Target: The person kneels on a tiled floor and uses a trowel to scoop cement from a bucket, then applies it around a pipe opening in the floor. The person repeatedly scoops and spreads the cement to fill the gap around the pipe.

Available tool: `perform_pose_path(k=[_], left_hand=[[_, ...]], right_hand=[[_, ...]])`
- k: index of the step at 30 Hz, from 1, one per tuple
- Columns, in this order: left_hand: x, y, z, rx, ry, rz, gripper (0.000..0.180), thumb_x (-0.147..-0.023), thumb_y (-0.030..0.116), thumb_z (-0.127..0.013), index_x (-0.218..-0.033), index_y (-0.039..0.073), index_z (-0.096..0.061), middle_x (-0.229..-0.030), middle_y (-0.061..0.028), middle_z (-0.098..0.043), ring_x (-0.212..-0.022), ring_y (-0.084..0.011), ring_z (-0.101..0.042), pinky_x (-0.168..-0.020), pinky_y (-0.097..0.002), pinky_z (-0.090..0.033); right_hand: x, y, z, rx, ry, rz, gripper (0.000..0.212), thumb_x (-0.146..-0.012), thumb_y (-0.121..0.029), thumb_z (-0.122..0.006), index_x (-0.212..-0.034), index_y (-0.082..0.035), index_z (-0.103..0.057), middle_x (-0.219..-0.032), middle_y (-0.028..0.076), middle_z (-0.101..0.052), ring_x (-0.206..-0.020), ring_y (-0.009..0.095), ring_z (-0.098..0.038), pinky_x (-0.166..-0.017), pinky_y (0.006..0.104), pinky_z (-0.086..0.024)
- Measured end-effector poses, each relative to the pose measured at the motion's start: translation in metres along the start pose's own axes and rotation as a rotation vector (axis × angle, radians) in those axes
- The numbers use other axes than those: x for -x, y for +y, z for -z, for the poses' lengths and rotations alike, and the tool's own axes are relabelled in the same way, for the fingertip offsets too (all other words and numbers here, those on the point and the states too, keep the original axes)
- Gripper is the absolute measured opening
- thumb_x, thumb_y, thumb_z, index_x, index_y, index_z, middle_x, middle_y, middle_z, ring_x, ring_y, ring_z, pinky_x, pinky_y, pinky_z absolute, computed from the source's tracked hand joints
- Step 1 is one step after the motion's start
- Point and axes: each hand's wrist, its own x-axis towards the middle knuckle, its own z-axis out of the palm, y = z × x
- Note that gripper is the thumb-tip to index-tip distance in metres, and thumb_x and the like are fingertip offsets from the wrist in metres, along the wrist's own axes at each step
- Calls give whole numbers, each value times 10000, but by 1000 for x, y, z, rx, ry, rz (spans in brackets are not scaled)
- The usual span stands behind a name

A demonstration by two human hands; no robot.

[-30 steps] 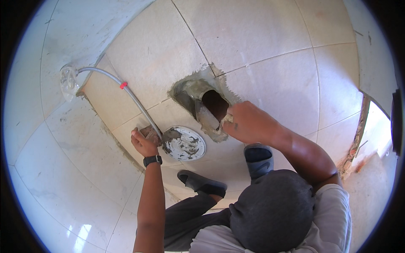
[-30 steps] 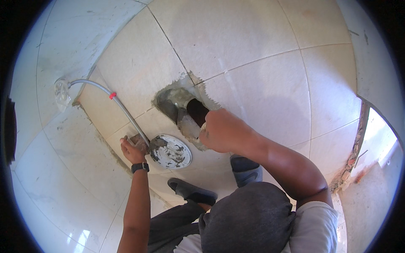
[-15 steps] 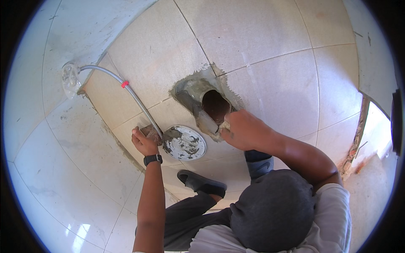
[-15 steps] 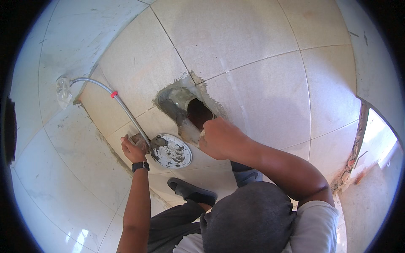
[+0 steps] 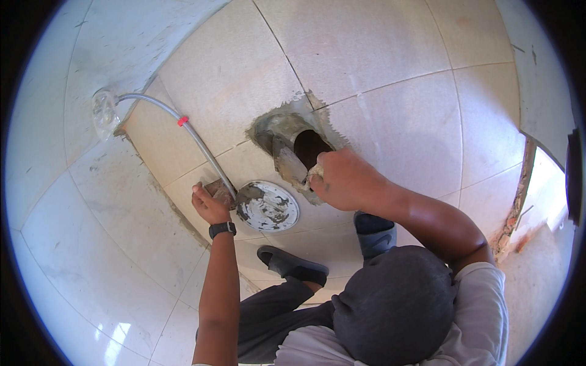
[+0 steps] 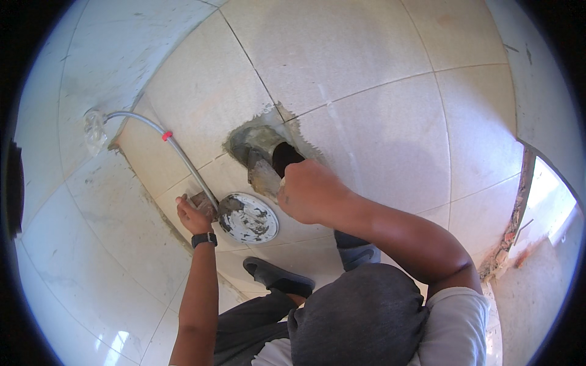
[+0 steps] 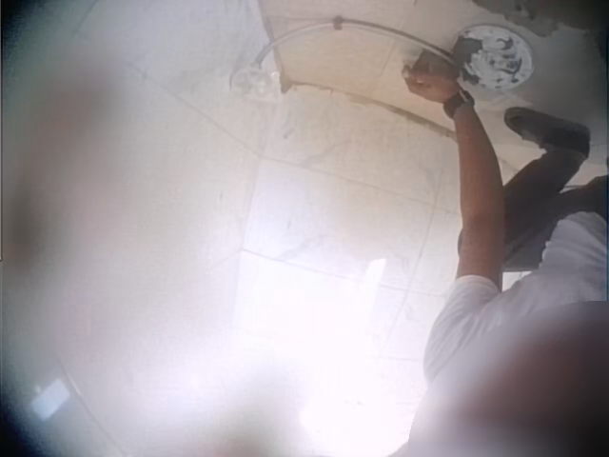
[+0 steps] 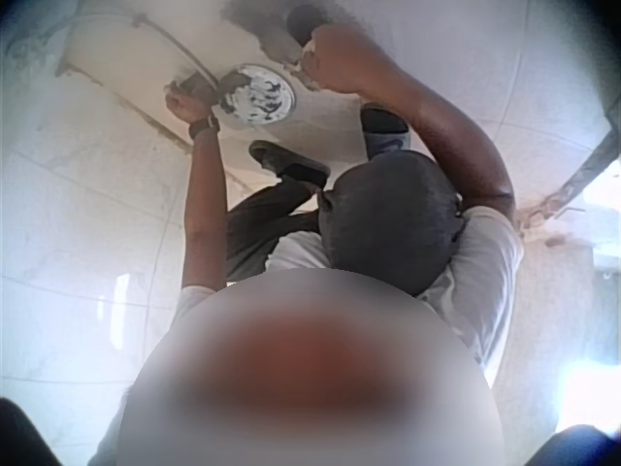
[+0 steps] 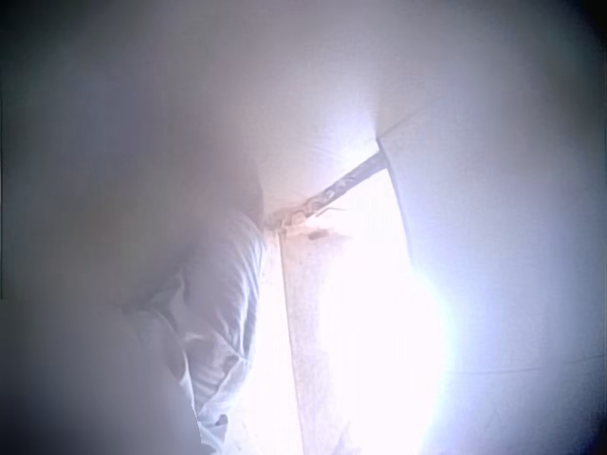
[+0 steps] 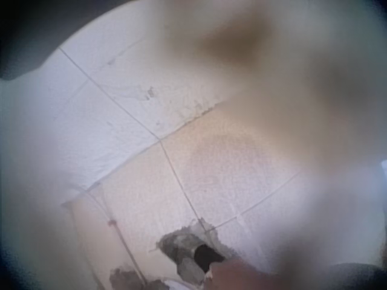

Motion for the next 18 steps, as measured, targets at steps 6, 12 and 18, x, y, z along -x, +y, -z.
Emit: perform_pose_path(k=[6,12,18], left_hand=[[4,7,-1,-44,8,-47,674,-1100,565,-445,-1271,-57,-639,-1222,-190,-646,-1126,-271,-630,-1009,-403,-495],[4,10,0,-86,1,-71,689,-1102,563,-432,-1268,-73,-635,-1226,-206,-643,-1121,-286,-632,-1004,-409,-498],[5,12,-1,-90,3,-78,706,-1097,577,-431,-1270,-76,-636,-1229,-214,-641,-1117,-291,-634,-1005,-410,-497]], right_hand=[[0,-2,-12,22,-18,15,355,-934,-247,-636,-904,104,-676,-829,333,-692,-852,494,-709,-813,534,-574],[12,3,-24,56,7,63,331,-904,-229,-651,-816,88,-688,-783,328,-688,-822,484,-720,-784,524,-592],[25,6,-25,65,-32,58,324,-879,-215,-656,-768,84,-710,-765,330,-684,-822,478,-727,-761,523,-599]])
